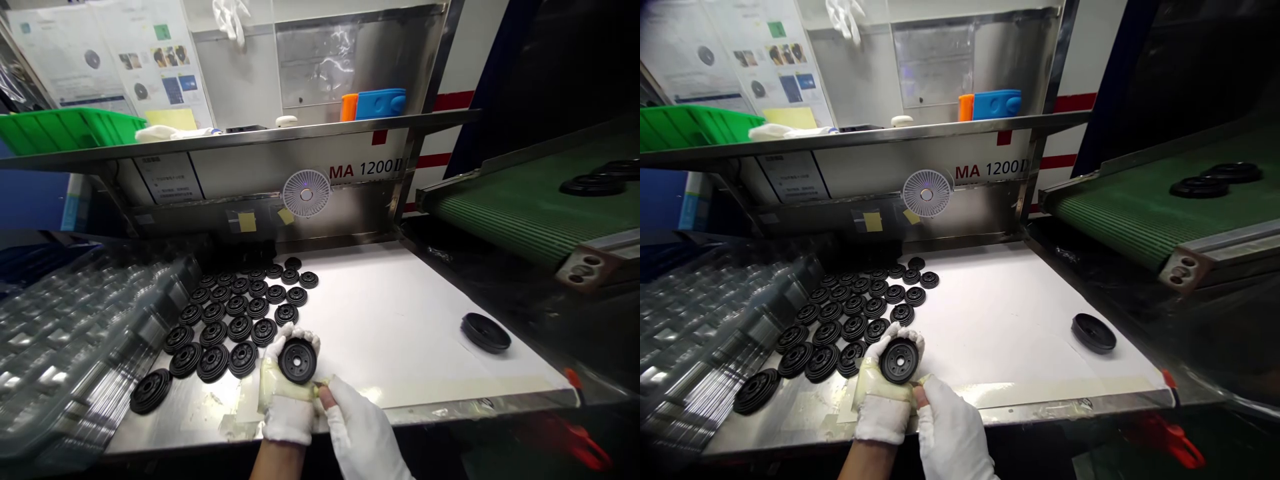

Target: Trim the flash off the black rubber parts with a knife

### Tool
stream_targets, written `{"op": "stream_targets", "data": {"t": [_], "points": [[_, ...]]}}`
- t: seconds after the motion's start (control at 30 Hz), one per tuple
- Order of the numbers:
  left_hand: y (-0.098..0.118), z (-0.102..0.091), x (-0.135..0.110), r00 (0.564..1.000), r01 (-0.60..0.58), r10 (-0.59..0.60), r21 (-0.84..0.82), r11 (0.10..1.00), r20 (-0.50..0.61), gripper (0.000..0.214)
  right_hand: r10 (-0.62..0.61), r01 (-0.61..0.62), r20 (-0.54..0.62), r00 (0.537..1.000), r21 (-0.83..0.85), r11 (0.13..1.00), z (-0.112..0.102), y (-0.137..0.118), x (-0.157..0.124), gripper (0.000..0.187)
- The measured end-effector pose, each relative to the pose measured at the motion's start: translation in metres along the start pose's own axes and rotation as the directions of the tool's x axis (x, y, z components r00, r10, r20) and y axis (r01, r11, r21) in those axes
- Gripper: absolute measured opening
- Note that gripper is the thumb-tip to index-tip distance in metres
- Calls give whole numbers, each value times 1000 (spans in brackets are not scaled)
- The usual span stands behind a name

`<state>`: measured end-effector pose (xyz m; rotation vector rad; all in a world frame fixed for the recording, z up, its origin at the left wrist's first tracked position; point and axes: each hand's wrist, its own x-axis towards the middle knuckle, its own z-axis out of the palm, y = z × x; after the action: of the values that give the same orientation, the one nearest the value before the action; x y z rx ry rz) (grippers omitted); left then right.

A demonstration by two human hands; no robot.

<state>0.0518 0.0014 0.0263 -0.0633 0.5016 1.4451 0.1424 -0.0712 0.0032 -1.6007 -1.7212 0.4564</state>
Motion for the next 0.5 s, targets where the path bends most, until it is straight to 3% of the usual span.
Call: {"op": "stream_targets", "data": {"t": [0.2,0.37,0.43,0.5], "points": [[4,6,-7,1000,4,-5,57,998,11,13,150,-158,58,987,180,971,-17,4,1,31],[2,7,-1,990,134,-134,10,991,32,15,213,-204,-4,977,264,943,-20,9,-4,36],[-1,7,0,985,165,-165,5,986,45,16,269,-253,13,963,386,887,-21,13,-9,40],[-4,10,-1,983,176,-176,15,984,45,16,365,-369,121,923,548,751,-22,20,-17,47]]}}
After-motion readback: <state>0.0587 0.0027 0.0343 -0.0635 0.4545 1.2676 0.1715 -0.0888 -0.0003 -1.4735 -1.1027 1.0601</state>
